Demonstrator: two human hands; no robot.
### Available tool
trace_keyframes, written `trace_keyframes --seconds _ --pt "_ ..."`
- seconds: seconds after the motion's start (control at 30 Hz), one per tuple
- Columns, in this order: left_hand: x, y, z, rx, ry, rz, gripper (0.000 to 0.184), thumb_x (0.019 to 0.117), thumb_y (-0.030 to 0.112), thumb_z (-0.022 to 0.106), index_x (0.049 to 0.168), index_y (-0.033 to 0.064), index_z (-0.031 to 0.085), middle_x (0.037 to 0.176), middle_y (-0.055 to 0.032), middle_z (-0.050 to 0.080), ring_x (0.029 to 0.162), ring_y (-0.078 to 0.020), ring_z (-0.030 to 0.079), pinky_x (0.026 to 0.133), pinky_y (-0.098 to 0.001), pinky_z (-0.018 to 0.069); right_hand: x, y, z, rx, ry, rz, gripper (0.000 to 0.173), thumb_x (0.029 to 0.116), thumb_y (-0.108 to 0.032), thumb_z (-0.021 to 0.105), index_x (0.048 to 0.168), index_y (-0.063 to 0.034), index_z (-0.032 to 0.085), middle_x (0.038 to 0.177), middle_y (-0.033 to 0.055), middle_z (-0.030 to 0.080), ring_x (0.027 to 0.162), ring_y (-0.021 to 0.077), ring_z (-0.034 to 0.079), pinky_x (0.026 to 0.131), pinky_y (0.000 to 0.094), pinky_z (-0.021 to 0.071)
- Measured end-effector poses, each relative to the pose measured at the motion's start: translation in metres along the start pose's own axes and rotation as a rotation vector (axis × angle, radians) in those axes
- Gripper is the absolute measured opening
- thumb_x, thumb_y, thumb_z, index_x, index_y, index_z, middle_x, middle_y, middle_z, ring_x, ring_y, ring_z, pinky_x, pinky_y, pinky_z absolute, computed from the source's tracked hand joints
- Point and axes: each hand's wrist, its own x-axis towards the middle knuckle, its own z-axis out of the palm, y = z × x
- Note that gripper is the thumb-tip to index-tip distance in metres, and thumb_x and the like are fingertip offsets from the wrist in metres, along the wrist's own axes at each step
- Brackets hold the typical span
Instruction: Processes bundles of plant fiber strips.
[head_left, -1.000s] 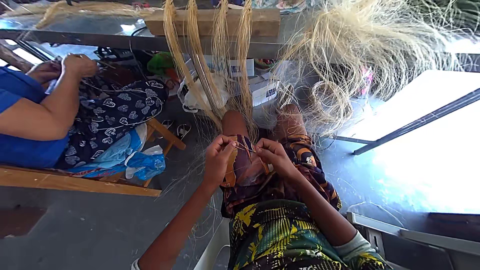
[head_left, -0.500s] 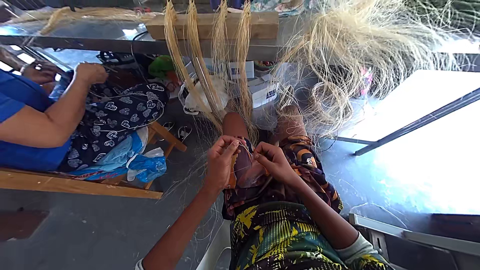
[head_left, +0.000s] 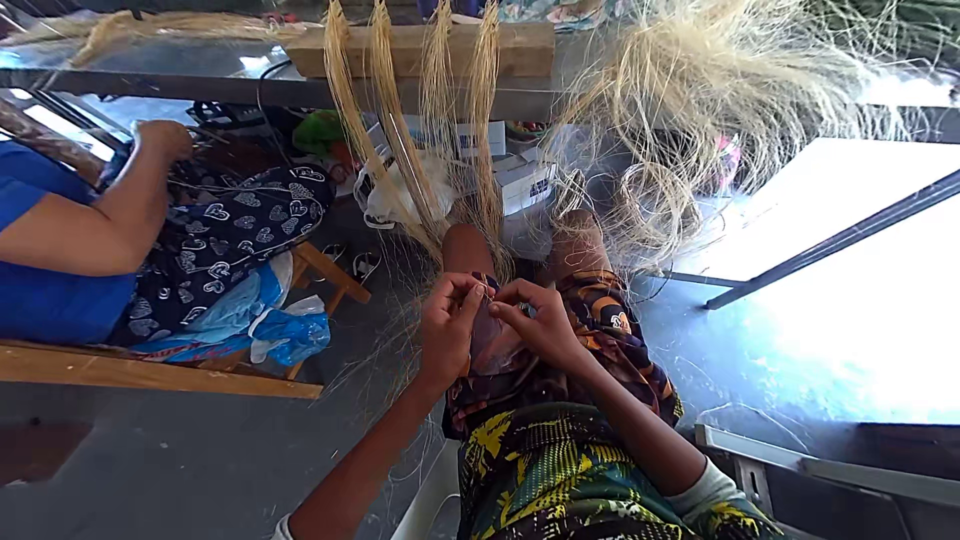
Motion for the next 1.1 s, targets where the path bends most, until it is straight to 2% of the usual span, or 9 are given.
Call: trace_keyframes --seconds 0.13,0.3,0.47,0.6,0.7,0.77,0.83,1.0,1.1 --pt "-0.001 0.001 0.000 0.008 0.007 -0.002 0.010 0.0988 0.000 0.055 0.102 0.0052 0.062 0.091 0.0021 0.070 0.083 -0.0050 0.066 0.078 -0.0220 0.0548 0.001 -0.002 0.004 0.106 0.026 0.053 0.014 0.1005 -0.007 0.059 0.096 0.0026 0.069 0.084 0.0034 0.072 0.079 0.0053 0.069 0.078 0.0239 0.0583" --pt "-0.002 0.004 0.002 -0.067 0.007 -0.068 0.013 0.0924 -0.004 0.064 0.102 0.0037 0.065 0.088 0.0003 0.071 0.081 -0.0065 0.068 0.077 -0.0233 0.0571 0.001 -0.002 0.003 0.187 0.038 0.104 0.013 0.1005 -0.006 0.058 0.093 0.0002 0.066 0.081 0.0016 0.070 0.077 0.0059 0.068 0.076 0.0237 0.0573" --pt "-0.002 0.005 0.002 -0.098 0.029 -0.099 0.018 0.0893 -0.008 0.066 0.103 0.0034 0.065 0.087 -0.0001 0.071 0.079 -0.0073 0.068 0.077 -0.0240 0.0582 0.001 -0.002 0.003 0.191 0.045 0.110 0.011 0.0996 -0.005 0.059 0.092 -0.0005 0.066 0.080 0.0015 0.070 0.075 0.0055 0.067 0.074 0.0225 0.0566" --pt "-0.001 0.006 0.003 -0.171 0.057 -0.142 0.023 0.0887 -0.011 0.066 0.106 0.0040 0.063 0.087 -0.0021 0.071 0.080 -0.0095 0.070 0.078 -0.0260 0.0595 0.001 0.005 0.002 0.209 0.002 0.130 0.010 0.0960 -0.013 0.066 0.098 -0.0031 0.066 0.087 0.0008 0.068 0.082 0.0054 0.066 0.079 0.0243 0.0551" --pt "0.001 0.004 0.003 -0.176 0.092 -0.148 0.026 0.0876 -0.012 0.066 0.108 0.0041 0.063 0.087 -0.0019 0.071 0.080 -0.0093 0.070 0.078 -0.0260 0.0596 0.001 0.008 0.001 0.316 -0.095 0.184 0.016 0.0965 -0.011 0.067 0.107 0.0013 0.067 0.097 0.0036 0.071 0.090 0.0074 0.068 0.085 0.0264 0.0575" --pt "0.001 0.003 0.003 -0.137 0.109 -0.129 0.026 0.0868 -0.011 0.068 0.107 0.0050 0.064 0.087 -0.0004 0.071 0.079 -0.0074 0.069 0.075 -0.0236 0.0588 -0.001 0.008 0.005 0.382 -0.137 0.167 0.011 0.0991 -0.007 0.060 0.101 0.0018 0.067 0.095 0.0025 0.071 0.090 0.0064 0.068 0.086 0.0265 0.0567" --pt "0.001 0.001 0.001 -0.056 0.107 -0.084 0.025 0.0865 -0.009 0.070 0.105 0.0052 0.063 0.088 0.0009 0.071 0.079 -0.0060 0.069 0.075 -0.0225 0.0582 -0.005 -0.001 0.009 0.349 -0.147 0.114 0.014 0.1022 -0.006 0.054 0.097 0.0012 0.064 0.091 0.0016 0.070 0.086 0.0049 0.066 0.082 0.0245 0.0553" --pt "-0.002 0.004 -0.007 0.030 0.034 -0.010 0.020 0.0870 -0.006 0.071 0.103 0.0043 0.064 0.088 0.0001 0.072 0.081 -0.0077 0.070 0.078 -0.0247 0.0598 -0.006 -0.026 -0.003 0.091 -0.160 0.138 0.012 0.1052 -0.005 0.047 0.103 0.0018 0.057 0.087 0.0052 0.069 0.069 0.0071 0.067 0.065 0.0229 0.0589" --pt "0.000 0.003 -0.011 0.051 -0.048 0.003 0.021 0.0868 -0.004 0.074 0.103 0.0048 0.064 0.089 0.0001 0.072 0.081 -0.0086 0.070 0.079 -0.0259 0.0602 0.000 -0.023 -0.018 0.018 -0.245 0.133 0.013 0.1051 -0.009 0.047 0.103 0.0003 0.055 0.074 0.0015 0.059 0.058 0.0042 0.056 0.054 0.0201 0.0502"
